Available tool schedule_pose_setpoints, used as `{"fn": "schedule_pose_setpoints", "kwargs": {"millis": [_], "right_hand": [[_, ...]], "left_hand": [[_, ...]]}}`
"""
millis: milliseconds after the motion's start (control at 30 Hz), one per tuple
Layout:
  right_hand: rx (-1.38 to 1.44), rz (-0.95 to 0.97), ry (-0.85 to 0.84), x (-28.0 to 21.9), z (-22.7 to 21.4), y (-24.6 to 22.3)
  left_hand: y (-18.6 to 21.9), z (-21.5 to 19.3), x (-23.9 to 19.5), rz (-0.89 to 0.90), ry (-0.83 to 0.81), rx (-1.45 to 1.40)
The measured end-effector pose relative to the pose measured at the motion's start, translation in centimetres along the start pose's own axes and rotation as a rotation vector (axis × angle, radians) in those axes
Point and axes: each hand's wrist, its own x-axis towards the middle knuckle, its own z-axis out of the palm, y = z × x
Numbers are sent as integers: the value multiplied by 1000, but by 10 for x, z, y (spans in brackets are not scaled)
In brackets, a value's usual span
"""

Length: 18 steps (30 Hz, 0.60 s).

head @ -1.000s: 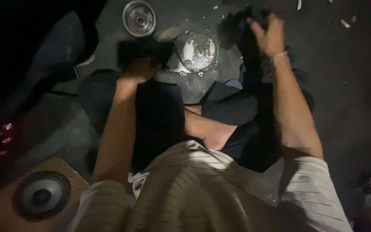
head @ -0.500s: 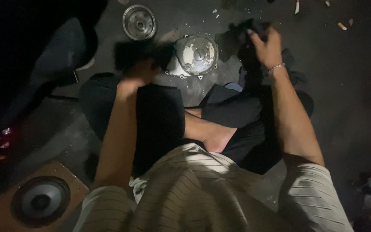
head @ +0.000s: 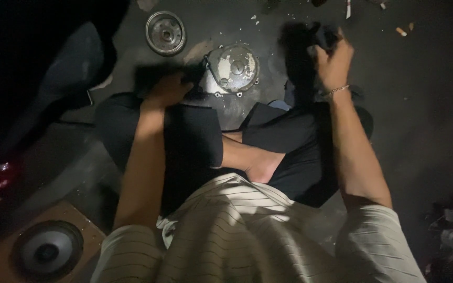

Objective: The person sits on the floor and wipes a circular metal part with a dark cloth. They hold the part with their left hand and scrub its surface with the cloth in their right hand, occasionally adjusting the part's position.

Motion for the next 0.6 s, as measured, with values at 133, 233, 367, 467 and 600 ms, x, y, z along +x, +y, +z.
{"fn": "schedule_pose_setpoints", "kwargs": {"millis": [133, 233, 367, 467, 600], "right_hand": [[283, 607, -156, -17, 31, 14], [148, 288, 23, -17, 43, 7], [474, 744, 232, -16, 62, -22], [752, 596, -59, -18, 65, -89], [500, 507, 250, -43, 85, -71]], "left_hand": [[-3, 6, 2, 71, 49, 43], [5, -3, -14, 54, 67, 34], [-3, 5, 4, 138, 92, -20], [13, -5, -17, 119, 76, -7], [8, 5, -19, 157, 165, -37]]}}
